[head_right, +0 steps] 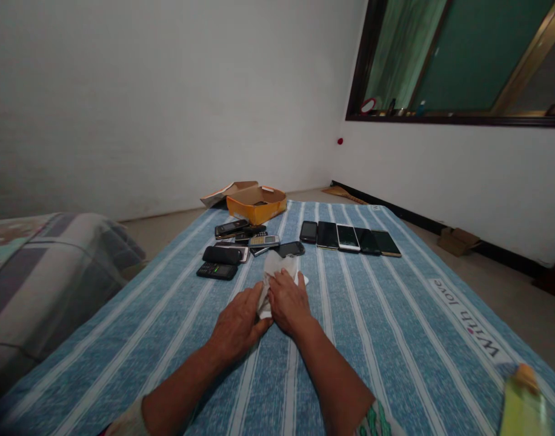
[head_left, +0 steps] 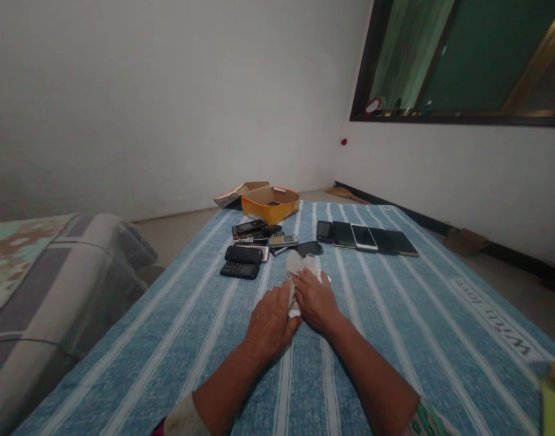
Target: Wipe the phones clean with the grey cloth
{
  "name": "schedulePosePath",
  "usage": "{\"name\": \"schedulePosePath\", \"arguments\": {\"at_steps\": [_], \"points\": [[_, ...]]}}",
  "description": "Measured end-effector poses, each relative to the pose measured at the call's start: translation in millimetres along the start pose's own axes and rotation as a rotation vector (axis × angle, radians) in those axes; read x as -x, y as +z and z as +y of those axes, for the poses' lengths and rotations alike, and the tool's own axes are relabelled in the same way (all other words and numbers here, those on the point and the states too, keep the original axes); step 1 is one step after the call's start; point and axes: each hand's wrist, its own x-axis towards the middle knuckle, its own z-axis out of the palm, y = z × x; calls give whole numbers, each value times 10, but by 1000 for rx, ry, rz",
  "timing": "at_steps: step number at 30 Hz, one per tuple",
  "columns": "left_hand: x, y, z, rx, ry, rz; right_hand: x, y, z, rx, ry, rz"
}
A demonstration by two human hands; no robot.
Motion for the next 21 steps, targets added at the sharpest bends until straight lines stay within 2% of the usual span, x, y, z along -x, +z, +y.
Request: {"name": "schedulePosePath", "arguments": {"at_steps": [3, 8, 10, 21], "points": [[-2, -57, 33, -17, -17, -52, -66, -31, 17, 9, 101, 24], [-18, -64, 34, -5, -13, -39, -37, -45, -59, -34, -58, -70], [-19, -60, 30, 8, -14, -32, -35, -47, -67, -44, -70, -85], [6, -182, 106, -33, -51, -119, -207, -83, 175, 102, 267, -4]]}}
